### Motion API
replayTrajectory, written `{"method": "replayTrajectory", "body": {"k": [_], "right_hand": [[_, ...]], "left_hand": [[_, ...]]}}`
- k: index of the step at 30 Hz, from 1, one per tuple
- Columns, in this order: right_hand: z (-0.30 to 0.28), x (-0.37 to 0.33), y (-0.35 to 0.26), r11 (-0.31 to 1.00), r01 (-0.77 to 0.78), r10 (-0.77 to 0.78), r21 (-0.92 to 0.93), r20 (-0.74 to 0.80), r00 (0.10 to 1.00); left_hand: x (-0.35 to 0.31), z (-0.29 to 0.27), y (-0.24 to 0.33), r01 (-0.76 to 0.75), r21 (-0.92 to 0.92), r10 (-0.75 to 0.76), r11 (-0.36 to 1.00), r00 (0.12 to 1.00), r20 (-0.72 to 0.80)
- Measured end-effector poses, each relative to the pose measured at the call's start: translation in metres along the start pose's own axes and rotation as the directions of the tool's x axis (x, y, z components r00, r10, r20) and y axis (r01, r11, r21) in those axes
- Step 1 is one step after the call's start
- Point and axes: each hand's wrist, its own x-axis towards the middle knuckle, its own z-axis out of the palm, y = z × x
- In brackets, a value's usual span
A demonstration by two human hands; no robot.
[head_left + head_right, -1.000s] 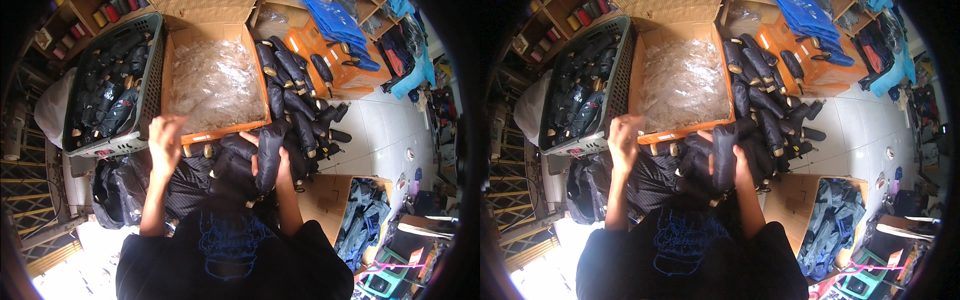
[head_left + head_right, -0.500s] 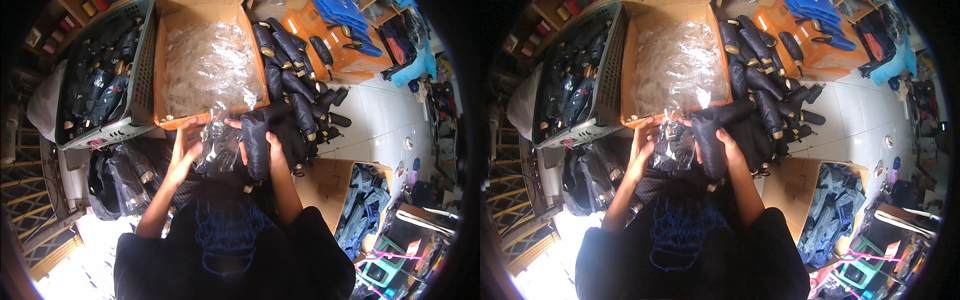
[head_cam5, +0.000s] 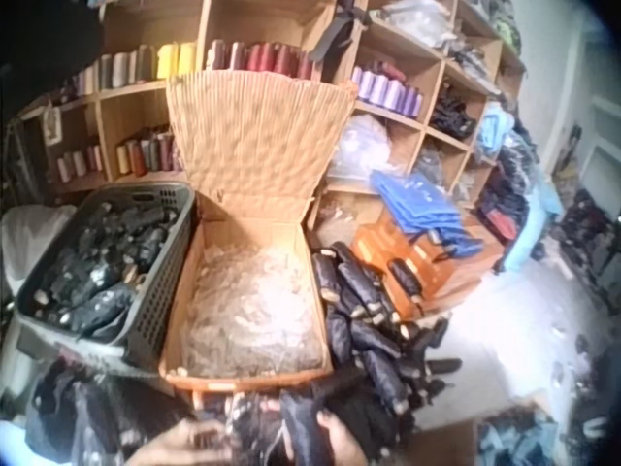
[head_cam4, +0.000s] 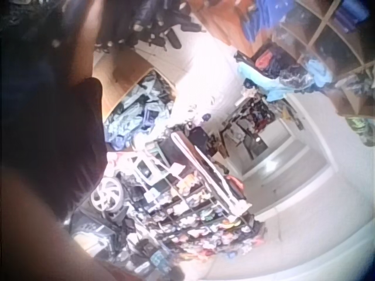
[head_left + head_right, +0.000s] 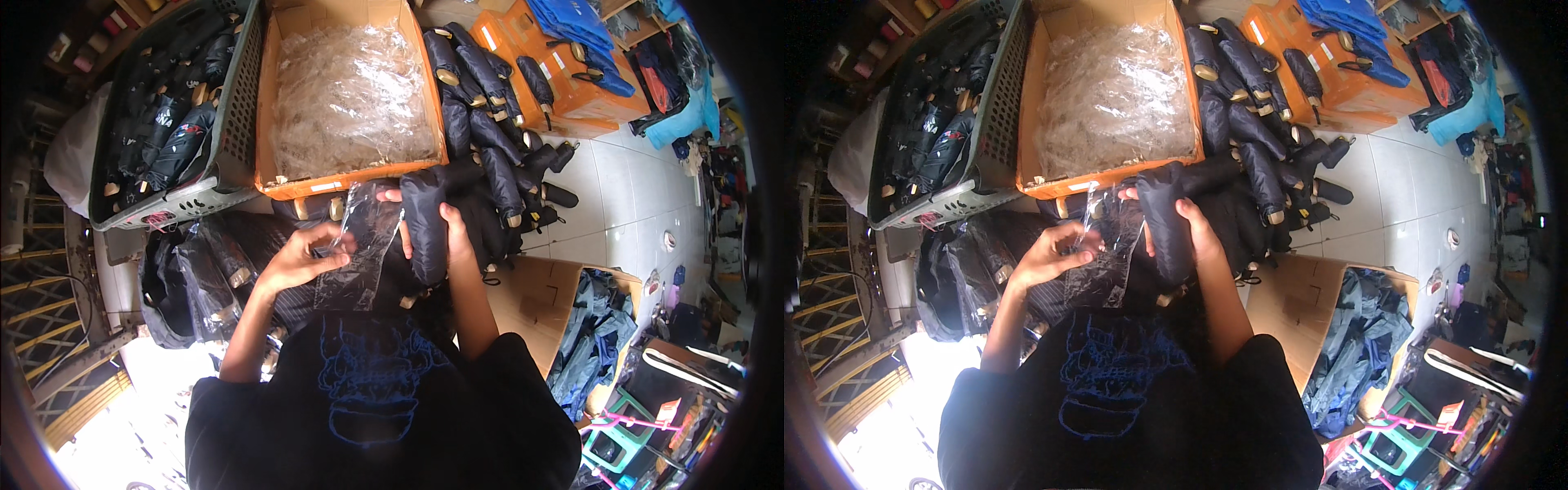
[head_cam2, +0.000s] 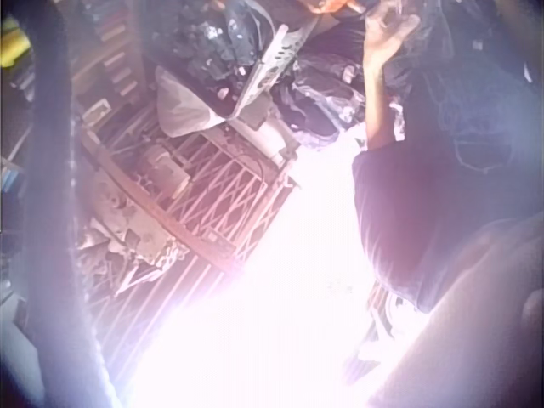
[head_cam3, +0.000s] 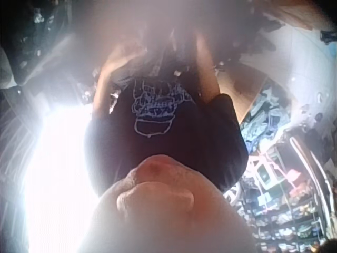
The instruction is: The person repeatedly picks up black fabric items, places them into clear plastic bags, and sets the packaged items aside. The process is repeated for several items in a cluttered workspace.
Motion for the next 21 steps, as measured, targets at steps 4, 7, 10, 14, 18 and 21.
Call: {"method": "replayTrajectory", "body": {"k": [4, 7, 10, 14, 18, 21], "right_hand": [[0.009, 0.005, 0.004, 0.99, -0.102, 0.101, -0.1, -0.015, 0.995], [0.011, 0.005, 0.013, 0.991, -0.127, 0.126, -0.043, -0.011, 0.992], [0.014, -0.003, 0.018, 0.981, -0.195, 0.194, 0.022, 0.028, 0.981], [0.017, -0.015, 0.025, 0.938, -0.334, 0.337, -0.092, 0.011, 0.942], [0.018, -0.018, 0.024, 0.959, -0.284, 0.283, -0.027, -0.029, 0.959], [0.007, -0.022, 0.025, 0.953, -0.303, 0.303, -0.023, 0.015, 0.953]], "left_hand": [[0.021, 0.013, 0.009, -0.122, -0.194, 0.064, 0.973, 0.958, -0.281], [0.036, 0.009, 0.017, -0.106, -0.22, -0.015, 0.97, 0.873, -0.487], [0.046, 0.006, 0.026, -0.22, -0.211, 0.044, 0.952, 0.785, -0.618], [0.056, -0.003, 0.03, -0.273, -0.209, 0.067, 0.939, 0.741, -0.668], [0.062, -0.024, 0.018, -0.373, -0.367, 0.032, 0.852, 0.738, -0.674], [0.061, -0.036, 0.007, -0.361, -0.373, 0.004, 0.855, 0.723, -0.691]]}}
